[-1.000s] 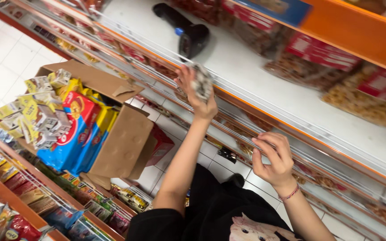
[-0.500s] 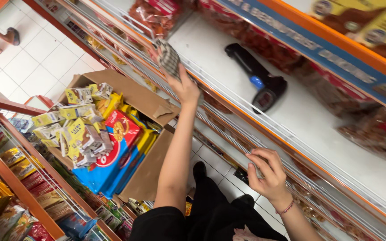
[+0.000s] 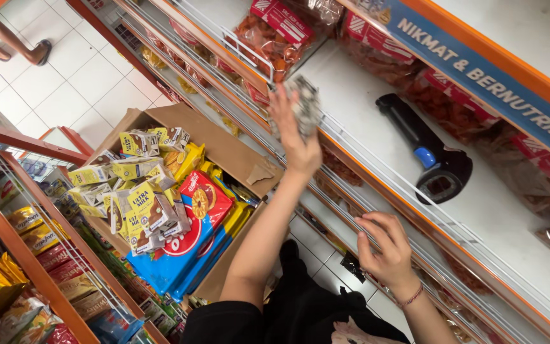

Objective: The person cleans a supermarket shelf by spraying a cleaning solution from a green bottle and wiping the surface with a cloth. They then use a barcode scanner to scan a milk carton and place it back on the shelf.

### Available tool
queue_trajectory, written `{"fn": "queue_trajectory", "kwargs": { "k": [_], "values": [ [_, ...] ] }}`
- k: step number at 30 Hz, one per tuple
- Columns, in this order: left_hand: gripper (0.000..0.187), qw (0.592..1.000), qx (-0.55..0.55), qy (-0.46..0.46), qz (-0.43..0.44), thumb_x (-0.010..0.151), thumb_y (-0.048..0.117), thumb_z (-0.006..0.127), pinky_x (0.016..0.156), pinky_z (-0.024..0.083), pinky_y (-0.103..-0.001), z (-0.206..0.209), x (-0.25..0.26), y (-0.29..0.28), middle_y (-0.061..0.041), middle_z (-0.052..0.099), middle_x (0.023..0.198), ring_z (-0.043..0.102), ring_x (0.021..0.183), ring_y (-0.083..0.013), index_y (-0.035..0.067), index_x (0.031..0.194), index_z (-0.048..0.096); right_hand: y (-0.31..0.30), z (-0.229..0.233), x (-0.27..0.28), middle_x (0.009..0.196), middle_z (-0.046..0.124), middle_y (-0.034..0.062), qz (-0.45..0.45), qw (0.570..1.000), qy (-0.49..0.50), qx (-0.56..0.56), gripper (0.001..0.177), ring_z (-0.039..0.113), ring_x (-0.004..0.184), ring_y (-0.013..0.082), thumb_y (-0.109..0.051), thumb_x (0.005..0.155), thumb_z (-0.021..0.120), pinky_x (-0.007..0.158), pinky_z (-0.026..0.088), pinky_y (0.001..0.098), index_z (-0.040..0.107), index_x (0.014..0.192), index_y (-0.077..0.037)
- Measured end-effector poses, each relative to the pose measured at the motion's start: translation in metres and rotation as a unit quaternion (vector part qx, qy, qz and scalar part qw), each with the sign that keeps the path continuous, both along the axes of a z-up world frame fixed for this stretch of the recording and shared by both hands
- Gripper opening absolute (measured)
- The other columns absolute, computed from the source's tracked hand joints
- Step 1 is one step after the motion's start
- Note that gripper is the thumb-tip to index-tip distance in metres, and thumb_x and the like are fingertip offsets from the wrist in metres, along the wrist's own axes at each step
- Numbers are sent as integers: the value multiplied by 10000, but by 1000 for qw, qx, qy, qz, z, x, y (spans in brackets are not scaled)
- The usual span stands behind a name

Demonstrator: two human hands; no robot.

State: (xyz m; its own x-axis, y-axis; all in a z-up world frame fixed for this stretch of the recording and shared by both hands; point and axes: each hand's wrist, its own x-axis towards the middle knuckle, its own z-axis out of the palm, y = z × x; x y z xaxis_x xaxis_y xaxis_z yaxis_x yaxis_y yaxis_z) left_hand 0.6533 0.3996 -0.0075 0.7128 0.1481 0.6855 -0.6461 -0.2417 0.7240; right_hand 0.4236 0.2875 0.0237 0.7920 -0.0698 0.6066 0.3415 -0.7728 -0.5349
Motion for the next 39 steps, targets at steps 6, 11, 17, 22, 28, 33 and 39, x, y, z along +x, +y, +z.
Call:
{"fn": "queue_trajectory", "kwargs": {
  "k": [6, 11, 17, 22, 28, 33, 39],
  "values": [
    [709, 984, -134, 57, -107, 984, -32, 497, 1369, 77, -440, 14, 21, 24, -126, 255, 1749, 174, 1665, -312, -2, 1646, 244, 17, -4, 16, 1097, 652, 149, -18, 998, 31, 50, 229, 692, 961, 278, 50, 842, 671, 823, 585, 326, 722, 1059, -1],
    [581, 944, -238, 125, -193, 1078, 98, 471, 1326, 194, -376, 4, -12, 45, -135, 305, 1697, 288, 1588, -269, -55, 1606, 281, 21, -26, 31, 1274, 598, 111, 40, 958, 121, 258, 283, 660, 1120, 223, 7, 937, 657, 976, 553, 335, 675, 1219, -9],
    [489, 825, -344, 300, -332, 1058, 172, 512, 1173, 398, -374, -11, -76, 83, -162, 555, 1461, 549, 1336, -237, -63, 1482, 449, 31, -47, 52, 1532, 494, 91, 138, 788, 264, 539, 669, 529, 1373, 179, -117, 916, 617, 1110, 450, 372, 413, 1548, -46],
    [407, 817, -332, 333, -334, 1005, 80, 552, 1076, 492, -359, -19, -112, 115, -150, 644, 1333, 628, 1201, -209, -62, 1387, 542, 66, -60, 62, 1543, 489, 120, 252, 738, 266, 566, 747, 479, 1424, 201, -72, 898, 649, 1208, 363, 368, 343, 1576, 4],
    [350, 922, -158, 283, -214, 1012, 93, 578, 1120, 451, -374, 2, -141, 169, -156, 566, 1316, 585, 1251, -251, -45, 1334, 571, 109, -70, 78, 1293, 658, 112, 287, 750, 332, 495, 529, 637, 1175, 186, -18, 896, 699, 1052, 507, 367, 522, 1391, 36],
    [534, 962, 146, 214, 82, 908, 217, 729, 1154, 392, -446, 30, -163, 227, -200, 501, 1391, 482, 1306, -343, 54, 1395, 579, 137, -64, 91, 1160, 726, 93, 293, 718, 382, 503, 391, 705, 1030, 174, -29, 885, 705, 945, 571, 345, 621, 1262, 29],
    [973, 906, 287, 213, 226, 707, 357, 858, 1153, 262, -547, 38, -147, 304, -247, 400, 1517, 365, 1418, -424, 146, 1539, 401, 166, -68, 121, 1098, 726, 80, 258, 757, 417, 432, 286, 688, 969, 137, -45, 931, 700, 877, 566, 309, 632, 1198, 32]
  ]
}}
